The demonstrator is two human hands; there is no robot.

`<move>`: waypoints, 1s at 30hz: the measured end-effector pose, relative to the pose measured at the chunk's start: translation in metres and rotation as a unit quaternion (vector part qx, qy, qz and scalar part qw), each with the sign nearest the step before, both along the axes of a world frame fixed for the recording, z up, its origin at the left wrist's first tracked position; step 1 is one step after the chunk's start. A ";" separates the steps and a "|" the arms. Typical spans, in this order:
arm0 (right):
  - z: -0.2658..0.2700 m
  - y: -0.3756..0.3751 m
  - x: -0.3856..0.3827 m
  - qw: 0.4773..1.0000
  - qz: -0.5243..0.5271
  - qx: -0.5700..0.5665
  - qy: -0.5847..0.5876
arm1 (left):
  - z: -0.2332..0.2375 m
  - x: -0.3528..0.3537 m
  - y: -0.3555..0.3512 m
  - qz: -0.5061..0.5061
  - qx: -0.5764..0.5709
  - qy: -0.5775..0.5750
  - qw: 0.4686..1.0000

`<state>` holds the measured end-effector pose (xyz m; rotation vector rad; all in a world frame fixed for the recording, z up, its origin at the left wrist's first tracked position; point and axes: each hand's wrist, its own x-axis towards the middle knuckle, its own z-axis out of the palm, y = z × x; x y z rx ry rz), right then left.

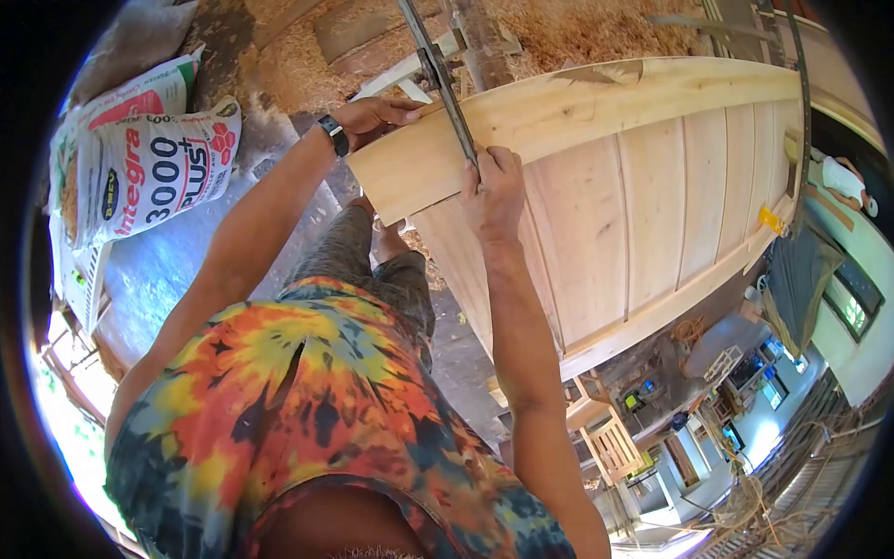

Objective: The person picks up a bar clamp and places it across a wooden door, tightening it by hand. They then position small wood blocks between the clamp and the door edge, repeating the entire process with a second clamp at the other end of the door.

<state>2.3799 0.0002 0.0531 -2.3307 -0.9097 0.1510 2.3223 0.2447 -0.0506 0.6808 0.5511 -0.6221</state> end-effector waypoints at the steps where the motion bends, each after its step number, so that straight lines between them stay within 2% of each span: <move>1: -0.002 -0.002 0.000 1.000 -0.005 -0.002 -0.001 | 0.001 0.001 0.002 0.007 0.001 -0.003 1.000; 7: 0.002 -0.010 -0.012 1.000 -0.001 -0.012 0.001 | 0.009 0.003 0.004 -0.021 0.037 0.000 0.999; 11: 0.003 -0.012 -0.013 1.000 -0.005 -0.015 0.010 | 0.017 0.001 0.002 0.020 0.025 0.017 0.999; 13: 0.004 -0.013 -0.014 1.000 -0.007 -0.015 0.019 | 0.008 -0.003 0.003 0.057 -0.080 -0.004 0.995; 19: 0.007 -0.006 -0.012 1.000 0.001 -0.024 -0.001 | 0.006 -0.008 0.003 0.092 -0.060 -0.025 0.994; 21: 0.009 -0.007 -0.014 0.999 0.001 -0.037 -0.019 | 0.004 -0.007 0.001 0.084 -0.101 -0.050 0.990; 23: 0.009 -0.006 -0.013 0.999 -0.005 -0.050 -0.010 | 0.010 -0.008 0.002 0.080 -0.046 -0.072 0.993; 27: 0.011 -0.005 -0.012 0.998 0.000 -0.062 -0.017 | 0.011 -0.009 0.005 0.106 -0.045 -0.079 0.990; 29: 0.014 -0.003 -0.012 0.997 0.001 -0.068 -0.021 | 0.011 -0.008 0.006 0.127 -0.138 -0.090 0.978; 30: 0.014 -0.003 -0.013 0.997 -0.003 -0.069 -0.021 | 0.016 -0.006 0.004 0.122 -0.139 -0.091 0.979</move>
